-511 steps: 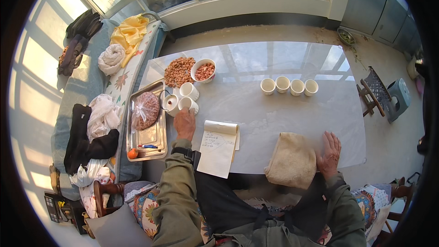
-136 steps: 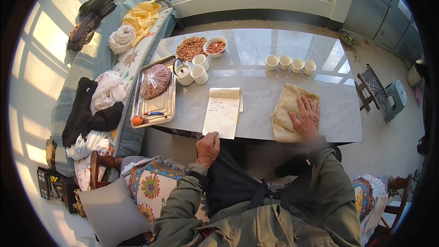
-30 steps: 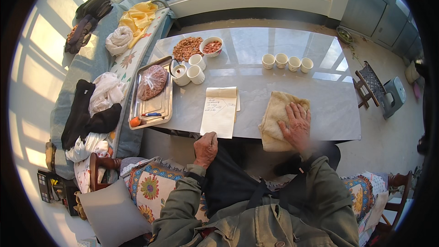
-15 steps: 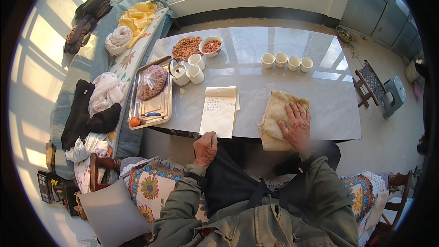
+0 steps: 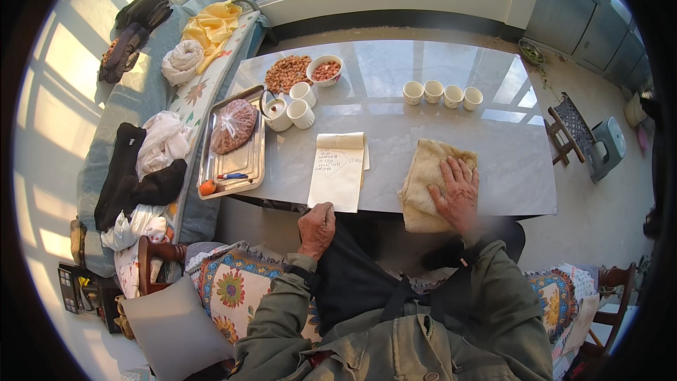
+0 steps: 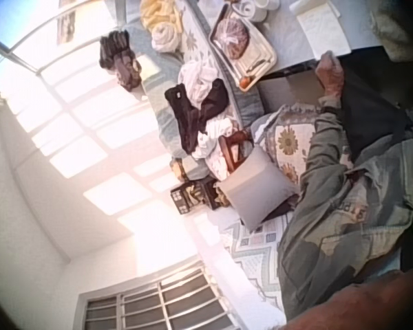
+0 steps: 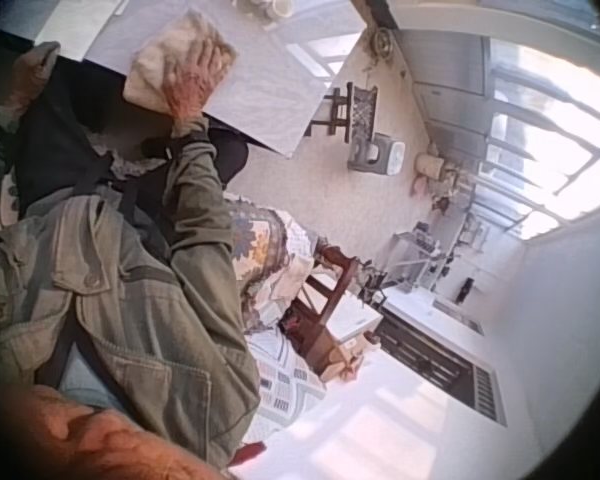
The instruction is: The person wipes a glass tabletop with a cloth, moving around items such as a tray, bowls of nuts, a teapot, and cups. The person also briefly lifts and repositions the teapot and a cup while continuing to wipe the surface.
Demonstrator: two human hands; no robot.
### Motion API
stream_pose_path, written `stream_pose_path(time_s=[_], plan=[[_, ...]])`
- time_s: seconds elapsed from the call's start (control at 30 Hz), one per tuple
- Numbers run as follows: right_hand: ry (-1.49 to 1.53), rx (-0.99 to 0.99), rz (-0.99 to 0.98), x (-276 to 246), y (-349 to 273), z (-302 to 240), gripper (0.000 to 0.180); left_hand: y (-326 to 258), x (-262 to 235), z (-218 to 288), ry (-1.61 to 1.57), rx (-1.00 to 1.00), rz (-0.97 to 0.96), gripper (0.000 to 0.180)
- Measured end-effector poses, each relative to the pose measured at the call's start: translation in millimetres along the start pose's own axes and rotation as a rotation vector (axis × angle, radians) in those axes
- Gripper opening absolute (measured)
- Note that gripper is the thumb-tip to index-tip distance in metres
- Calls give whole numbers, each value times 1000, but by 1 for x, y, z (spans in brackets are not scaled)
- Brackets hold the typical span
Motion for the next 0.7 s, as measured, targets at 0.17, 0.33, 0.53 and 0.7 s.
stream_pose_path(time_s=[0.17,0.33,0.53,0.7], plan=[[2,2,-2,1,0,0,71,1,-1,1,-3,4,3,11],[7,2,-5,0,0,0,71,1,-1,1,8,0,-2,11],[23,6,-2,-1,0,-1,71,1,-1,2,5,0,-3,11],[24,4,3,-1,0,-1,71,1,0,1,13,-11,-16,12]])
Point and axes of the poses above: each hand's wrist, its own y-axis towards the middle knuckle, its own x-axis out of the palm, z = x × y, the point moved 6 cm from there along y, towards the middle knuckle, and after that the axes turned 1 degree about y, right-handed, at the moved point
